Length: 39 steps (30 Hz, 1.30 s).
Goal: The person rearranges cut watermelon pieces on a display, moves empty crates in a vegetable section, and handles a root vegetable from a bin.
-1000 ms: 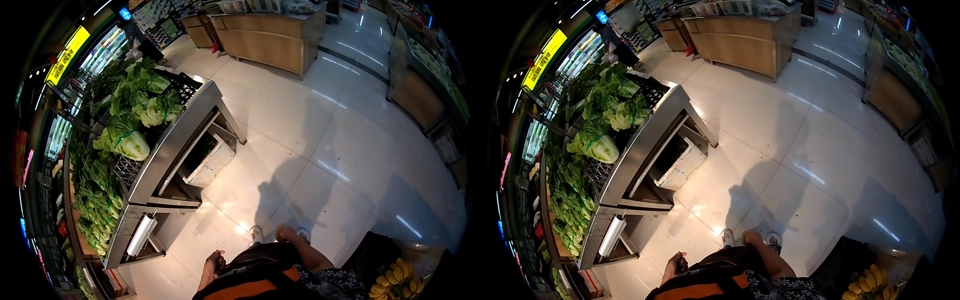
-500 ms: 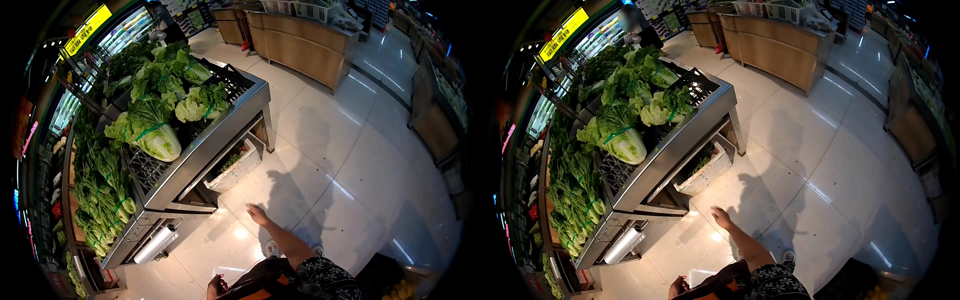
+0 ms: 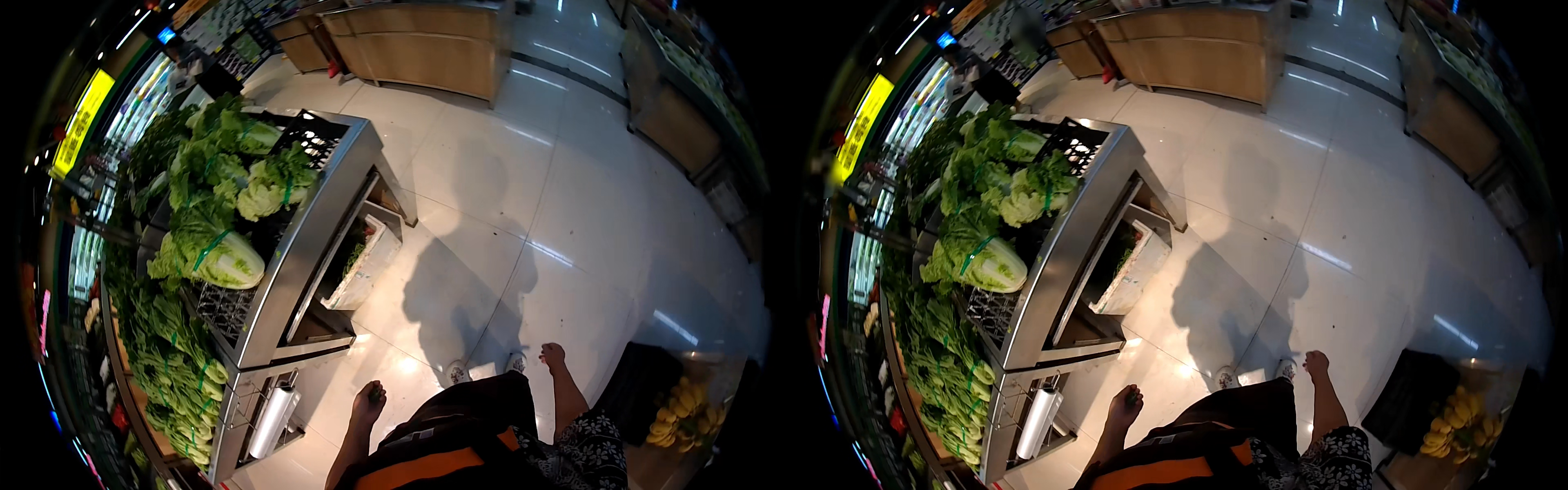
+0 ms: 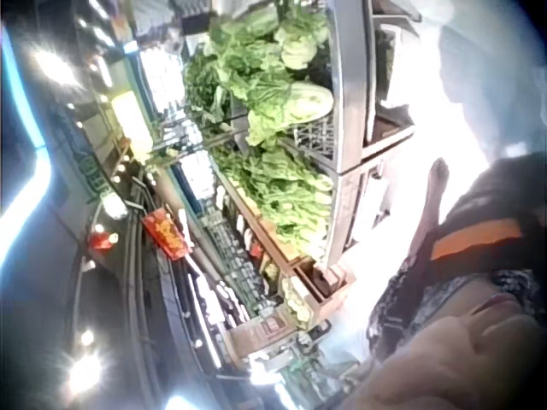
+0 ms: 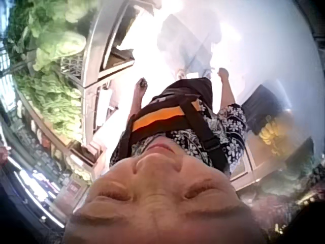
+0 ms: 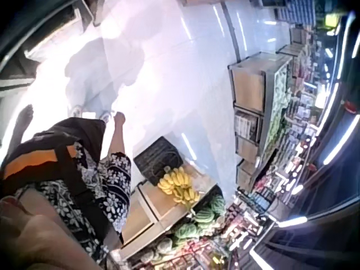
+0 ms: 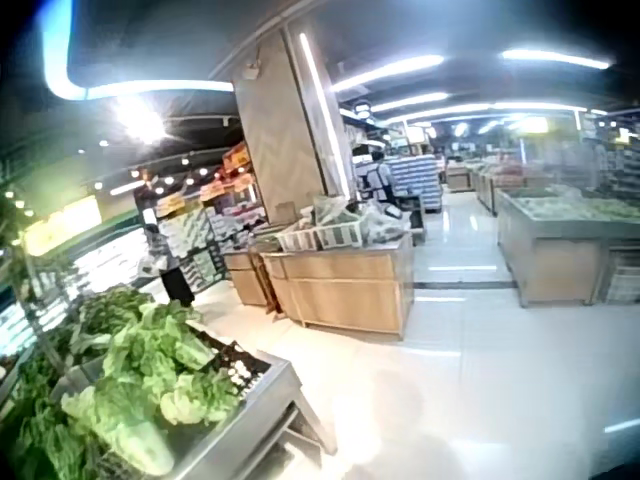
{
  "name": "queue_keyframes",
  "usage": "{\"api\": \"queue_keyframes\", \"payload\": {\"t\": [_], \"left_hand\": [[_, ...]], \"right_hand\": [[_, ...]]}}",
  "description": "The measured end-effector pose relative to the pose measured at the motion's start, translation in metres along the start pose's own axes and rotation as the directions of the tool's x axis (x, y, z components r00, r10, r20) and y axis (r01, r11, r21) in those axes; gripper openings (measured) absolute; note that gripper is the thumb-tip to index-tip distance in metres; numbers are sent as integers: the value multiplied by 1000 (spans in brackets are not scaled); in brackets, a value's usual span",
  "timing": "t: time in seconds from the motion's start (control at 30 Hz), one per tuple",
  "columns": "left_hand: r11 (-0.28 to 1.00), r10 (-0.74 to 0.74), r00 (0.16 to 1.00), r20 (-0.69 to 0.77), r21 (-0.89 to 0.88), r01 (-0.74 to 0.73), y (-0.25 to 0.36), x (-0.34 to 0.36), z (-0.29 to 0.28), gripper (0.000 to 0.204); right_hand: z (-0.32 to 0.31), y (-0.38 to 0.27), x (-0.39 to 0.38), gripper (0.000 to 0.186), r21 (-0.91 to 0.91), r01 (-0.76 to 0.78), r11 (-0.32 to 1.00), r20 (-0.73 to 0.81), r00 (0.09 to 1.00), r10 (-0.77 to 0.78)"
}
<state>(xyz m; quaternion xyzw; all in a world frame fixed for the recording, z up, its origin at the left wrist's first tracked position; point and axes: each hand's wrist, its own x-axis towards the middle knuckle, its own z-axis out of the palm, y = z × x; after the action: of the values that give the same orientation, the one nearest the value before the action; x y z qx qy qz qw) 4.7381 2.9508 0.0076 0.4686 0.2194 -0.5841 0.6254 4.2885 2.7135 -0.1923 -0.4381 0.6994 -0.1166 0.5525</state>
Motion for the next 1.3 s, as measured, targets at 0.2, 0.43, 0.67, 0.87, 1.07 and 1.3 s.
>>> {"api": "queue_keyframes", "payload": {"t": [0.2,0.43,0.67,0.87,1.07,1.3], "left_hand": [[976,-165,981,101,156,148,-12,70,26,15],[901,-314,947,73,336,273,-64,94,66,18],[870,-347,935,67,396,295,-83,114,74,19],[859,-344,934,-97,369,355,-46,167,65,15],[874,479,844,-241,221,-433,162,290,64,62],[717,12,994,111,692,-86,138,324,-58,16]], "right_hand": [[67,-50,-80,19,445,50,894,87,991,-99],[43,-25,-121,19,320,62,945,74,993,-90],[-15,49,-95,17,418,-61,907,-121,985,122],[-13,30,-76,19,390,-66,919,-135,983,128],[25,-24,-66,19,258,-48,965,-101,992,77],[94,-76,-76,18,118,-18,993,20,1000,16]]}}
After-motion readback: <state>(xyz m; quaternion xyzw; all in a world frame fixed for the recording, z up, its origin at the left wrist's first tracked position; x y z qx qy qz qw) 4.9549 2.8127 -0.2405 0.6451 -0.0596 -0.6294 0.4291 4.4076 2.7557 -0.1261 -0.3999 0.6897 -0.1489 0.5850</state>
